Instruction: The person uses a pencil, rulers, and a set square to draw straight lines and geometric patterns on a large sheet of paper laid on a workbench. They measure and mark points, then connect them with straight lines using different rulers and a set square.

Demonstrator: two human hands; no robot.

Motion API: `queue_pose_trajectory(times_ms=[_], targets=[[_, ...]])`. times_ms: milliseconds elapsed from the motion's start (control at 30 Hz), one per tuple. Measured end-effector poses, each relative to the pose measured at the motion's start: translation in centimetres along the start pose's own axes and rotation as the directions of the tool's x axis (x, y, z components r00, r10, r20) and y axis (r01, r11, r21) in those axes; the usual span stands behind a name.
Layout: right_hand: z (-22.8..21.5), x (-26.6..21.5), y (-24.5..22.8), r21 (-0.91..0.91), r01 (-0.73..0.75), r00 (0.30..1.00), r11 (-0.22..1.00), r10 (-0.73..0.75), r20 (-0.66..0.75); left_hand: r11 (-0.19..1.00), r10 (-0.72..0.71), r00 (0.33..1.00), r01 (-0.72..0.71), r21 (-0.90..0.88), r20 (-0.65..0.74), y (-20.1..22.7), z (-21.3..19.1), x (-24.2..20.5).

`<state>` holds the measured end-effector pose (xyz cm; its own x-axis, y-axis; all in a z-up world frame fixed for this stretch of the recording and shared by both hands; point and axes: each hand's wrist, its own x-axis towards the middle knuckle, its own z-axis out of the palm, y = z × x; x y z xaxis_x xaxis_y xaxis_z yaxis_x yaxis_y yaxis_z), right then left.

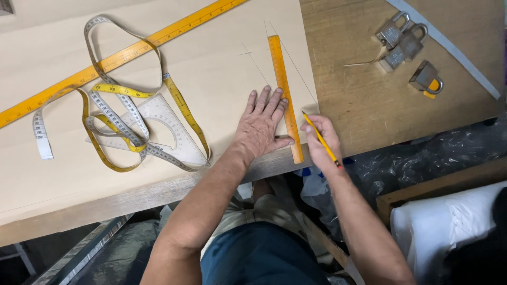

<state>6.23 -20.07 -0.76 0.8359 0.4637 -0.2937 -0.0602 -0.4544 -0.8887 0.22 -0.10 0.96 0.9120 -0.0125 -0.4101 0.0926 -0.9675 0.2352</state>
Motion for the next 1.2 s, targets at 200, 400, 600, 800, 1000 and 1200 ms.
queue_pose_trajectory(times_ms=[200,400,600,800,1000,1200], targets=[[-0.3,0.8,-3.0,-0.054,0.017,0.999,0.998,-0.014,0.05,1.0,-0.001,1.0,0.0,0.024,0.029,0.3,-0.6,0.1],[0.4,2.1,-1.5,-0.092,-0.016,0.997,0.996,0.023,0.077,0.999,-0.008,0.998,0.005,0.045,0.054,0.6,-1.0,0.2],[-0.3,1.6,-3.6,-0.162,-0.089,0.988,0.983,0.107,0.106,0.997,-0.012,0.996,0.005,0.075,0.092,0.8,-1.4,0.2],[-7.7,-7.6,-9.5,-0.159,-0.652,0.682,0.741,0.665,0.305,0.996,0.016,0.998,-0.02,0.083,0.056,0.7,-1.7,0.0],[-4.7,-7.6,-4.9,-0.694,-0.404,0.808,0.596,0.588,0.035,0.998,0.027,1.0,-0.028,0.055,0.014,0.6,-2.1,-0.6],[2.8,-3.7,-4.7,-0.73,-0.379,0.889,0.569,0.442,-0.117,0.991,-0.129,0.975,0.123,-0.043,-0.181,-4.5,-0.5,-7.3]])
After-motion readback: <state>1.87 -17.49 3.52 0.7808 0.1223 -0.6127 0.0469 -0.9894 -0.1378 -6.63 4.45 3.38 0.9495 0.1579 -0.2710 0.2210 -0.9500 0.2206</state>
